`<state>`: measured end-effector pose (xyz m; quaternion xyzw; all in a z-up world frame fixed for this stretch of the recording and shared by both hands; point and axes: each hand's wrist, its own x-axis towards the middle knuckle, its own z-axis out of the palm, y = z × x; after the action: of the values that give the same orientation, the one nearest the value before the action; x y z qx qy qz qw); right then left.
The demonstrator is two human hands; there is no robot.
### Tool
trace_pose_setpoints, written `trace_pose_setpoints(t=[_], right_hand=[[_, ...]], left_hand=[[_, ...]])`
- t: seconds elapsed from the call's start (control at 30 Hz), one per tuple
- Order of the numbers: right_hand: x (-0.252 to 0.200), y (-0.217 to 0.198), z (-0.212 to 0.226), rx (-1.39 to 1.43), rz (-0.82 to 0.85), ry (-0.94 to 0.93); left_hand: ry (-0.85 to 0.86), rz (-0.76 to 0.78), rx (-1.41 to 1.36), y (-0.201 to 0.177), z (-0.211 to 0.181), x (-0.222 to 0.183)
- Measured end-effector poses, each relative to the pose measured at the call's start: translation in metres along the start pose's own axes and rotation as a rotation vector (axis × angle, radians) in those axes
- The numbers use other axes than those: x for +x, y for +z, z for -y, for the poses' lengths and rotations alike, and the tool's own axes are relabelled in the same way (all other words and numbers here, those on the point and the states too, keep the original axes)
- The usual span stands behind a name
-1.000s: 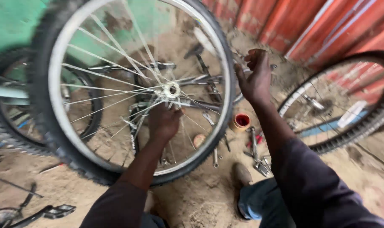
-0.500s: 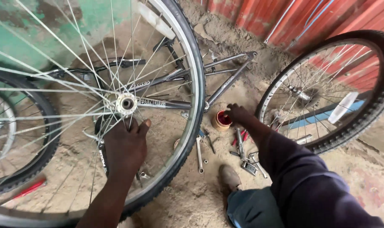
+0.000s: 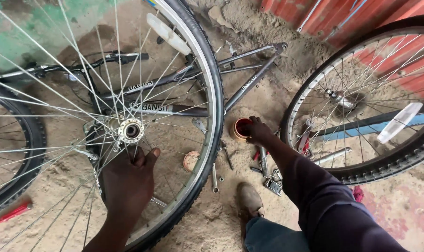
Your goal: Applying grease to the internal hub of a bicycle wheel using fingers for maintenance.
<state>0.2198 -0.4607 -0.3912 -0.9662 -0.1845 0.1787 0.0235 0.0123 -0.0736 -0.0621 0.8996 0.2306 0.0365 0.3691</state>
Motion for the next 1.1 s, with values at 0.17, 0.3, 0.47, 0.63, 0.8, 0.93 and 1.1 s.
trace_pose_setpoints(t=[0.17, 0.3, 0.47, 0.63, 0.8, 0.93, 1.1], right_hand=[[0.003, 0.0, 0.003, -0.052, 0.001, -0.01], [0.005, 0.002, 0.001, -0.102, 0.003, -0.034], [0.006, 0.001, 0.005, -0.104, 0.039, 0.009], [0.006, 0.001, 0.007, -0.082, 0.034, 0.008], [0.011, 0.015, -0.008, 0.2, -0.002, 0.003], [0.007, 0.005, -0.013, 0.308, -0.053, 0.003], [0.014, 0.017, -0.022, 0.312, -0.095, -0.022]], left_hand=[[0.007, 0.047, 0.089, 0.015, 0.001, 0.001], [0.073, 0.046, 0.128, 0.02, 0.002, 0.002], [0.118, 0.057, 0.098, 0.027, 0.007, 0.001], [0.046, 0.095, 0.126, 0.026, 0.002, 0.001], [0.072, 0.083, 0.034, 0.023, 0.002, 0.001], [0.119, 0.052, 0.073, 0.017, 0.004, 0.001], [0.027, 0.083, 0.025, 0.007, 0.002, 0.002]])
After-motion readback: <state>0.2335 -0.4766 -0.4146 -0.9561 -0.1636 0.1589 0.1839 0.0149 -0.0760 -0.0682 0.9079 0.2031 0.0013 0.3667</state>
